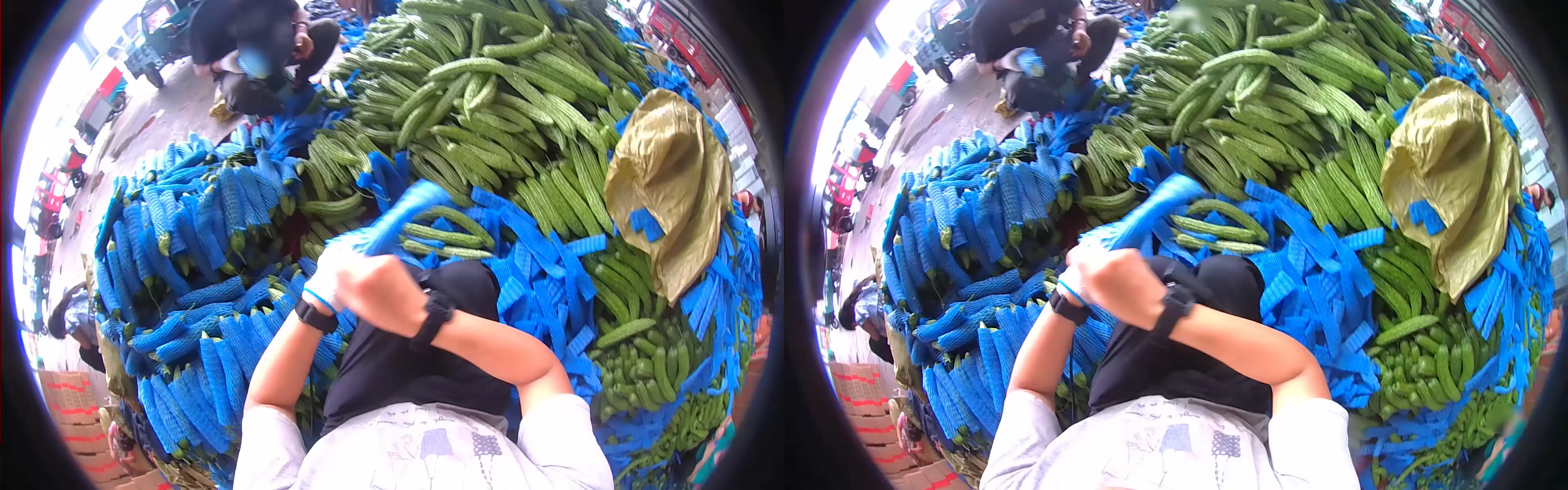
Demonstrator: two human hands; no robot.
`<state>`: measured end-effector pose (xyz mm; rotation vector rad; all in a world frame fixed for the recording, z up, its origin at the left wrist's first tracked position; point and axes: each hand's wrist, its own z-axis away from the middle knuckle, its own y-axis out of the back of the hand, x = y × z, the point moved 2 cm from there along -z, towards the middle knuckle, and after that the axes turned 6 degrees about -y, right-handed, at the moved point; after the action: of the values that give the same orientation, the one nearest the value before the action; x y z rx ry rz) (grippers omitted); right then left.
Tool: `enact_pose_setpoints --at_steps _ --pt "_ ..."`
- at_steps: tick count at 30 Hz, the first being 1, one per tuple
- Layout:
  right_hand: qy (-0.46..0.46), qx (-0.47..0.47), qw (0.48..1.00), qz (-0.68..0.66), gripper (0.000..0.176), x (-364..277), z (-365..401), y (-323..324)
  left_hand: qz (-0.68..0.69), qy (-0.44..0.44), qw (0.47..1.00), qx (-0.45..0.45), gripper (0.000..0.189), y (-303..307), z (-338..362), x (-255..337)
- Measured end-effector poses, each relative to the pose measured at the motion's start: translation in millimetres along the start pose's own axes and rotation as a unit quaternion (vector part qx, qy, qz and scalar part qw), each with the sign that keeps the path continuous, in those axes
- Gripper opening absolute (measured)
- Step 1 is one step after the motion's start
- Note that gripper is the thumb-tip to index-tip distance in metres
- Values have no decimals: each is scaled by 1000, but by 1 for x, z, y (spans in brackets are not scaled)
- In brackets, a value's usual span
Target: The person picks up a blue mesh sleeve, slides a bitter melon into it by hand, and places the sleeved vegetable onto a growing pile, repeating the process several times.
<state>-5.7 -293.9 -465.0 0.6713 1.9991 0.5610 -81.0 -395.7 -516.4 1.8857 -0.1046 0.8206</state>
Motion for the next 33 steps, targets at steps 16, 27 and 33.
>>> enact_pose_setpoints --at_steps 16,27,33 --pt "7 -154 986 -59 20 30 12 -36 666 127 669 304 71 -50 12 -91" --pt "-327 -134 931 93 24 369 69 36 786 108 541 281 68 -19 -9 -83" --pt "-433 -155 838 293 33 484 152 -16 653 195 656 325 57 -35 3 -106"
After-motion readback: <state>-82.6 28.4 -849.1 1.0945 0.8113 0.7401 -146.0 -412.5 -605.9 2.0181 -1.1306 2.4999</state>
